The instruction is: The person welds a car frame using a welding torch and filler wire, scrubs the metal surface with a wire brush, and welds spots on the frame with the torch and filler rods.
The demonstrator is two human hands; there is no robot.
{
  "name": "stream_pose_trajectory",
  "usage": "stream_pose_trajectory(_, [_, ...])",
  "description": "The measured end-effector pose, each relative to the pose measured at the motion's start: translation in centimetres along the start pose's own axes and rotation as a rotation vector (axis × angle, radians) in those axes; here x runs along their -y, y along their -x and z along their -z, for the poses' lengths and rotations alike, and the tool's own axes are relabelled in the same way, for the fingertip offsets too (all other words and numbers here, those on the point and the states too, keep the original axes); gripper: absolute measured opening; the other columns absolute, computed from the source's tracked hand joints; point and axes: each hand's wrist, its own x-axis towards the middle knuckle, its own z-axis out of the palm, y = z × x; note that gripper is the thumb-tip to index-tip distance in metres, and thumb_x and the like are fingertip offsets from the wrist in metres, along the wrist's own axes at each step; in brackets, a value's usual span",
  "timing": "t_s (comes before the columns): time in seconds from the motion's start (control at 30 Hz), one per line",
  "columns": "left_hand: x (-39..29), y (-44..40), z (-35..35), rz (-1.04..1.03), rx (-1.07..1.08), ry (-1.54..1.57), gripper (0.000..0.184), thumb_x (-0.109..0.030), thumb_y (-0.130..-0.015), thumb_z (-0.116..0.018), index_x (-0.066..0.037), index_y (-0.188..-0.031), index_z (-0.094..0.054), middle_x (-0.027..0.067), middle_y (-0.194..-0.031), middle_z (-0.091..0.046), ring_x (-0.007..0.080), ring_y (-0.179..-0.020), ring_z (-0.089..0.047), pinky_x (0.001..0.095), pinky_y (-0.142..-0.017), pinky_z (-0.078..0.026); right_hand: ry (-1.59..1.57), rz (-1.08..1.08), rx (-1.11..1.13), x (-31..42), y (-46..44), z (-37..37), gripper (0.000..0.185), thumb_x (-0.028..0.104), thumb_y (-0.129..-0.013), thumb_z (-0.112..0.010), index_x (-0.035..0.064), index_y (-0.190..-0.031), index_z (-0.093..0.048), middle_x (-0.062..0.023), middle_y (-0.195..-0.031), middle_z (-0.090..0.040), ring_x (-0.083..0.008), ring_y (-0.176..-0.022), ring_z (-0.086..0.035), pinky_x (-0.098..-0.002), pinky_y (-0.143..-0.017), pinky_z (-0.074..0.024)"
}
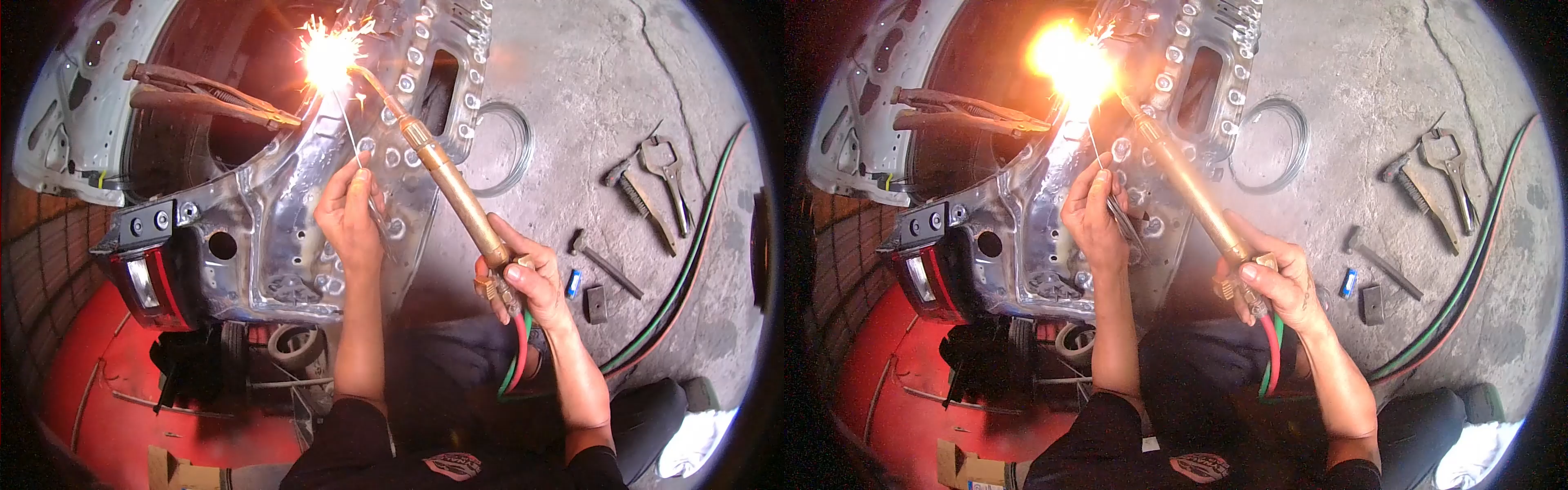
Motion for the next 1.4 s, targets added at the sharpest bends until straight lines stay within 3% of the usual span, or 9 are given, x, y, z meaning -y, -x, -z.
stream_pose_trajectory(1.4, [0.22, -0.52, -0.33, 0.007, -0.024, 0.006, 0.026, -0.003, -0.098, -0.059, 0.009, -0.119, -0.066, 0.0049, -0.079, -0.059, 0.0092, -0.064, -0.051, 0.0219, -0.056, -0.043, 0.018, 0.011, -0.014, -0.16, 0.28, -0.16, 0.069, 0.024, -0.093, -0.068, -0.0023, -0.151, -0.040, -0.0139, -0.094, -0.070, -0.0177, -0.054, -0.064, -0.0284, -0.045, -0.0500])
